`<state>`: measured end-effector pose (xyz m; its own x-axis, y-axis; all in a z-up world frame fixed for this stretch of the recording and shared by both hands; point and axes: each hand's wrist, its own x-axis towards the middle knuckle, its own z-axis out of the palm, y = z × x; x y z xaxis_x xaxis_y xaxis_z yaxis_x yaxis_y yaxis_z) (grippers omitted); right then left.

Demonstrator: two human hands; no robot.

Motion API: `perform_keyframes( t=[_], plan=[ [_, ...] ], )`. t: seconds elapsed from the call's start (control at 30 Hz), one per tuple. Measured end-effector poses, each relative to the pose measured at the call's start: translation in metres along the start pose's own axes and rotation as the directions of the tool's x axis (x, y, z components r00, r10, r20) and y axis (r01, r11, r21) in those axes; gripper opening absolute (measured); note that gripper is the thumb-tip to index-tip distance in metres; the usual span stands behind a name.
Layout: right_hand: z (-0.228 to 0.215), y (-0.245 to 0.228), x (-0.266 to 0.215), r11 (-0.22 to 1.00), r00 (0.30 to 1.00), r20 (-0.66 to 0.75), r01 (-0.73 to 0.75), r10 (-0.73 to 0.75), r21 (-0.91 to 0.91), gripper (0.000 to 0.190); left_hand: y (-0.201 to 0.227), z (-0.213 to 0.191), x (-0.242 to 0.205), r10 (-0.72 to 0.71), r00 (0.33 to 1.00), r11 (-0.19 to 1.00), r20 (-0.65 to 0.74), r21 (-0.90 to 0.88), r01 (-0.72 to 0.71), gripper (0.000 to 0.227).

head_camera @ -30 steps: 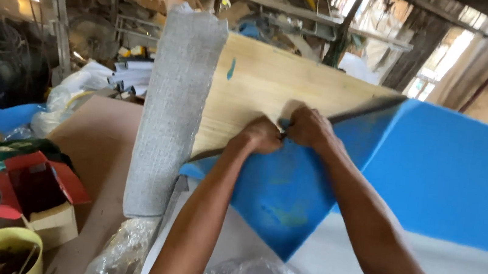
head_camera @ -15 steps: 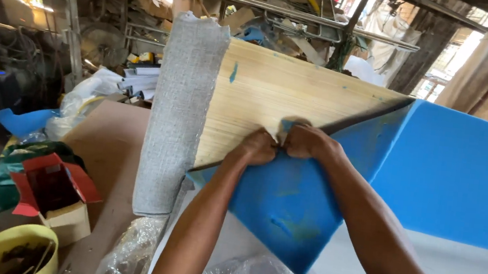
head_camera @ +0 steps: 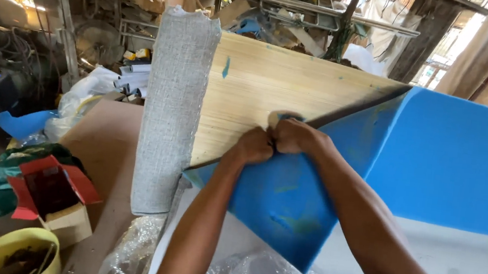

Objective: Applying and smoothing blue foam padding onto a wooden furniture frame to ensure proper fit and adhesion.

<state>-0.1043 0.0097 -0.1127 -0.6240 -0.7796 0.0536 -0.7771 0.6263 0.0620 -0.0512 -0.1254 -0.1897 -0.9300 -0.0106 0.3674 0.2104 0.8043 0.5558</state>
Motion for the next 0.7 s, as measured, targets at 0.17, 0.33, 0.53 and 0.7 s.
perform_keyframes(
  t=[0.17,0.33,0.53,0.7],
  plan=[
    [-0.026,-0.022,-0.007,0.994,0.998,0.057,0.043,-0.037,-0.102,0.040,0.006,0.002,0.002,-0.055,0.998,0.994,0.041,0.095,0.051,0.050],
    [-0.015,-0.011,-0.016,0.984,0.992,0.005,-0.125,0.127,-0.128,0.034,0.001,0.017,0.000,0.076,0.996,0.984,0.037,0.159,-0.081,0.051],
    [-0.020,-0.013,-0.003,0.956,0.985,0.156,-0.028,0.076,-0.292,0.039,-0.030,0.026,0.026,0.016,0.999,0.994,0.045,0.103,-0.021,0.053],
    [-0.021,-0.020,-0.007,0.963,0.971,0.137,-0.162,0.195,-0.217,0.044,0.000,0.018,0.012,-0.004,0.999,0.993,0.048,0.122,-0.002,0.048]
  ],
)
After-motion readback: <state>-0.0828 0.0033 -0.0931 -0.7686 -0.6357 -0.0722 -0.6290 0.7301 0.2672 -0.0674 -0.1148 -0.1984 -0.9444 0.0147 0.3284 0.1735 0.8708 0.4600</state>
